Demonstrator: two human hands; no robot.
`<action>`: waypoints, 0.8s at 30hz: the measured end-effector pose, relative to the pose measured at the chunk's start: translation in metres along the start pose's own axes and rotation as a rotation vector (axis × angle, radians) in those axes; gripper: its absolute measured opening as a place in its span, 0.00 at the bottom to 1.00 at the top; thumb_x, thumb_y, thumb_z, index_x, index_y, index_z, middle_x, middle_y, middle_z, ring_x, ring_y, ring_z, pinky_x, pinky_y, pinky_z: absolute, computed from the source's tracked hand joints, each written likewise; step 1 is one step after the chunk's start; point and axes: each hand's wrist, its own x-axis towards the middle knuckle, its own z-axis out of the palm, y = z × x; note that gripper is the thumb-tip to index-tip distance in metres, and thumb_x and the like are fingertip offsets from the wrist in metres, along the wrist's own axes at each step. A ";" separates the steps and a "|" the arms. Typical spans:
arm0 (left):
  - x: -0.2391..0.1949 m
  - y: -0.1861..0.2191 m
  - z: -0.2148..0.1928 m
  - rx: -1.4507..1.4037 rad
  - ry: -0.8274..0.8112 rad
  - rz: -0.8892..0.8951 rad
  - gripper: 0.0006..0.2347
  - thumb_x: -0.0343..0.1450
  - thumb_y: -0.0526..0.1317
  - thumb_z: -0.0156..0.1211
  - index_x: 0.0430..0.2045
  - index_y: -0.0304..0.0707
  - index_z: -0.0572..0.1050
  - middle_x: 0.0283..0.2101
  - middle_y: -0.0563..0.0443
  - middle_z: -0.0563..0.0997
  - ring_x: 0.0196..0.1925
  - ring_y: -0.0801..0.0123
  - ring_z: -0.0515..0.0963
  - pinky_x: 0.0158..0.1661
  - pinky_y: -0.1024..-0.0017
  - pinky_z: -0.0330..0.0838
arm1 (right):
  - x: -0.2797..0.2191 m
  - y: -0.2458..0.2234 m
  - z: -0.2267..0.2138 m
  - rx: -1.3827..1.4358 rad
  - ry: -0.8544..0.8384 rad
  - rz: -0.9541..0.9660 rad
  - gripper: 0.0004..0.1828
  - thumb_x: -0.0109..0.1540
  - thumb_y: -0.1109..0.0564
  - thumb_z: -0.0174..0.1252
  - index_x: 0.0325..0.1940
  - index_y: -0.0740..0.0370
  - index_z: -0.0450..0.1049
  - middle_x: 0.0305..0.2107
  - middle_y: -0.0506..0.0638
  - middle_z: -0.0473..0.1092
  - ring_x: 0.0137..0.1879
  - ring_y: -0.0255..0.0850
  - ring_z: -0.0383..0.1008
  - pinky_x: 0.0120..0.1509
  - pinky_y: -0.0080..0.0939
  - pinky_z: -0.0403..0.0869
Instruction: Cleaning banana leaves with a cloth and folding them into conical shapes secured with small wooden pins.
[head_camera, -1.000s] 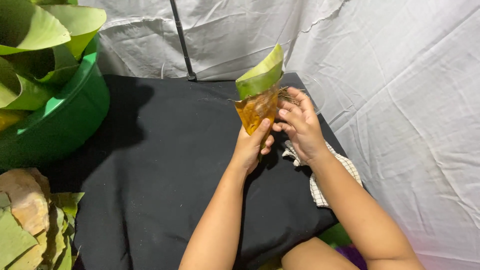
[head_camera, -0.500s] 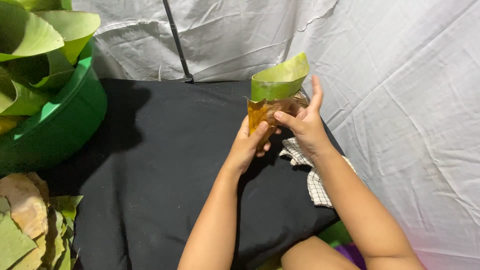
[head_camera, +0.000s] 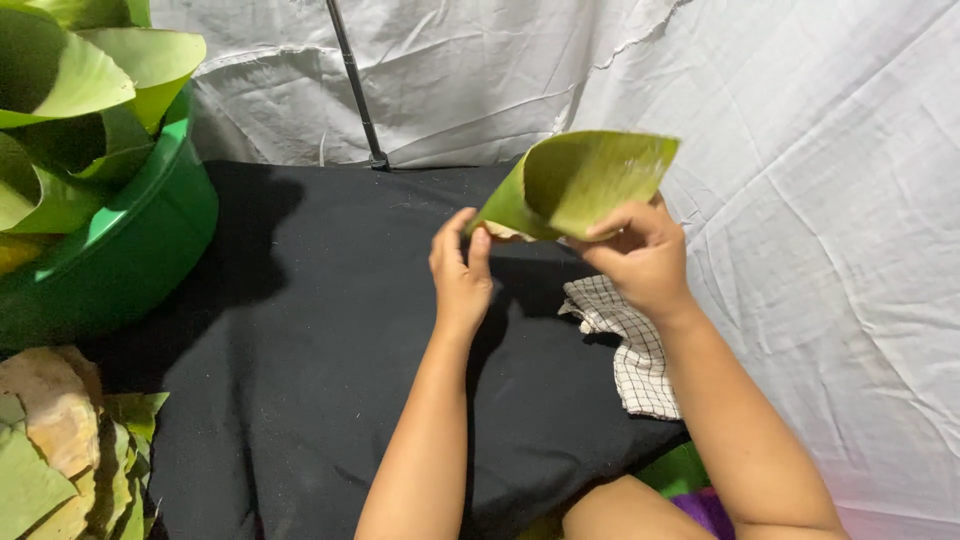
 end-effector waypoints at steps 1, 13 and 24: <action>-0.001 0.017 -0.002 0.001 0.000 0.002 0.21 0.78 0.54 0.49 0.60 0.40 0.72 0.56 0.32 0.72 0.61 0.33 0.71 0.62 0.43 0.63 | -0.005 -0.002 0.000 0.001 0.001 -0.001 0.16 0.49 0.76 0.74 0.29 0.67 0.74 0.47 0.55 0.61 0.51 0.49 0.77 0.42 0.46 0.85; 0.011 0.032 -0.028 -1.315 -0.030 -0.503 0.33 0.70 0.32 0.61 0.73 0.42 0.54 0.65 0.33 0.72 0.61 0.48 0.78 0.51 0.53 0.80 | -0.029 -0.036 0.042 -0.027 -0.339 -0.575 0.07 0.55 0.64 0.59 0.32 0.59 0.83 0.57 0.71 0.70 0.54 0.59 0.80 0.57 0.55 0.80; 0.004 0.000 -0.007 -1.042 -0.230 -0.410 0.22 0.73 0.45 0.60 0.62 0.43 0.69 0.58 0.36 0.79 0.57 0.50 0.81 0.53 0.52 0.78 | -0.028 -0.049 0.058 -0.391 -0.374 -0.400 0.15 0.59 0.52 0.68 0.50 0.46 0.84 0.68 0.59 0.65 0.67 0.58 0.70 0.69 0.53 0.69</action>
